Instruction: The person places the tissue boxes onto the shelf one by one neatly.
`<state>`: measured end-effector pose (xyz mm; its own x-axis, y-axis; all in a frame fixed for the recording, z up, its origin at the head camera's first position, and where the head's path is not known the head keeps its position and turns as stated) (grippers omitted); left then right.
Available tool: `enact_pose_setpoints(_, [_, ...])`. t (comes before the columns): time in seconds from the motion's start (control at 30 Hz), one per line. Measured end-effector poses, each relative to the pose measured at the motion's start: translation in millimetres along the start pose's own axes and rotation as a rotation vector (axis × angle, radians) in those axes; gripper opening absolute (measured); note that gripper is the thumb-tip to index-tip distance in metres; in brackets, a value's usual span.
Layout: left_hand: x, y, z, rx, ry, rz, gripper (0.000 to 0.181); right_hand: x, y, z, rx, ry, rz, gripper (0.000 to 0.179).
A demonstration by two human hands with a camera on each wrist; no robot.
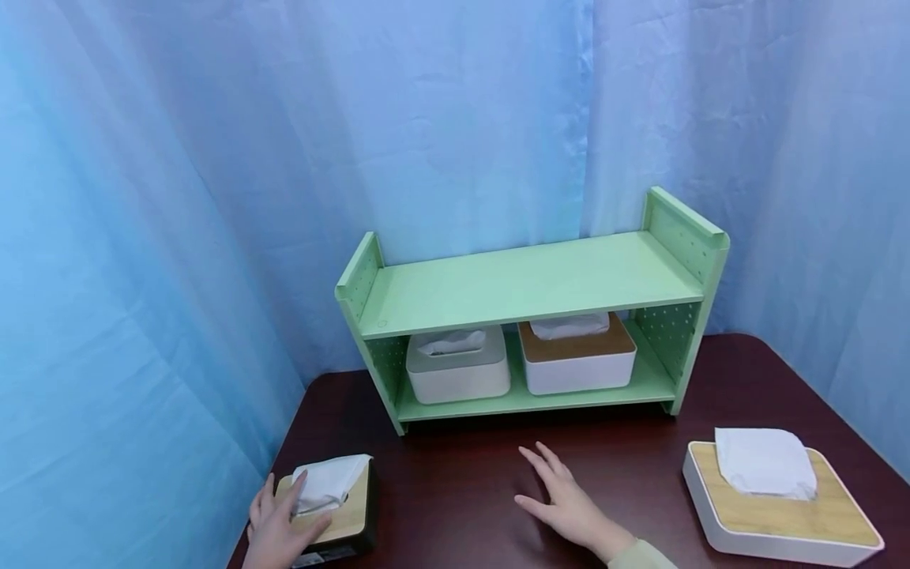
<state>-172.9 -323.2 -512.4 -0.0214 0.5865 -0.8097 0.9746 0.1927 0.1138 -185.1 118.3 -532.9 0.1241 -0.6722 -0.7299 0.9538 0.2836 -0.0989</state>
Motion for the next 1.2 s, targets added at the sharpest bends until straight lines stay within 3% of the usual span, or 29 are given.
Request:
enact_pose_setpoints(0.27, [-4.7,-5.6,17.2,-0.039,-0.08,0.046,0.103,9.2,-12.3,13.5,-0.031,-0.047,0.064,0.075])
enact_pose_setpoints(0.47, [-3.1,-11.2,22.1,-0.014,-0.03,0.123,0.108,15.2,-22.4,19.8,-0.055,-0.106,0.105,0.082])
enact_pose_setpoints(0.7, [-3.6,-8.2,18.3,0.007,0.043,0.189,0.114,19.6,-35.0,36.3,-0.148,-0.123,0.127,0.095])
enact_pose_setpoints(0.83, [2.3,-5.0,17.4,0.044,0.055,0.221,0.117,24.0,-37.4,48.7,-0.193,-0.127,0.179,0.102])
enact_pose_setpoints(1.2, [23.0,3.1,-7.4,0.116,0.106,0.214,0.114,32.5,-36.8,61.3,-0.248,-0.099,0.25,0.107])
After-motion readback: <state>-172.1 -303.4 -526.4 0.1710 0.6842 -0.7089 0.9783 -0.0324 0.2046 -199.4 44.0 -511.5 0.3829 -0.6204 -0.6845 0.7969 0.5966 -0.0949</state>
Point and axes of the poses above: each hand's wrist, its own y-axis away from the middle knuckle, its own x-axis out of the palm, z = x × y, the point moved 2 cm from there along -y, towards the middle knuckle, and after that the axes turned 9 degrees about y, right-handed, at the moved point
